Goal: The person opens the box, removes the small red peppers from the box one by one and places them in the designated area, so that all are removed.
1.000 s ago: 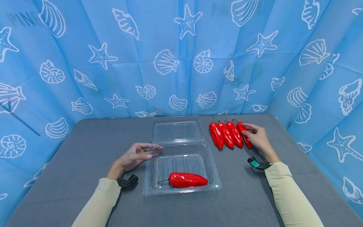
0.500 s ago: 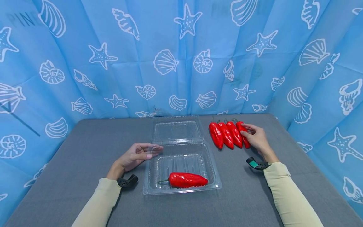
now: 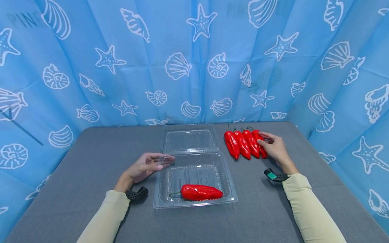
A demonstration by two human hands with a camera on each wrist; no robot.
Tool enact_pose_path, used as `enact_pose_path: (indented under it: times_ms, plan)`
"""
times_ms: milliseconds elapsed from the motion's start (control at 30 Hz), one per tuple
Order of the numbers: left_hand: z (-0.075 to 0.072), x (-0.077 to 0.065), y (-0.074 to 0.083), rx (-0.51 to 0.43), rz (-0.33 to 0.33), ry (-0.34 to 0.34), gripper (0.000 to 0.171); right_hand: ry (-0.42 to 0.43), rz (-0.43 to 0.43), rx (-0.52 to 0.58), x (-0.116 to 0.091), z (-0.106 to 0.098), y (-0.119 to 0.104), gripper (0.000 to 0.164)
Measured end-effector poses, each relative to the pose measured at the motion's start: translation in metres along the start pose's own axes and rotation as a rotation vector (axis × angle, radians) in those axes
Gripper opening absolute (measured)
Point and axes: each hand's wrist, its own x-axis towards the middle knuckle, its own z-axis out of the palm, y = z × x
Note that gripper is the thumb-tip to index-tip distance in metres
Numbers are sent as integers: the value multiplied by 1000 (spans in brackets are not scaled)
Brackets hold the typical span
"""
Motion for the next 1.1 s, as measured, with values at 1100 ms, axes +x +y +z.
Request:
enact_pose_path:
  times_ms: [1100]
  plan:
    - [0,0,2,2,-3,4,47,-53,-158,-10,-16,-12,-49,51]
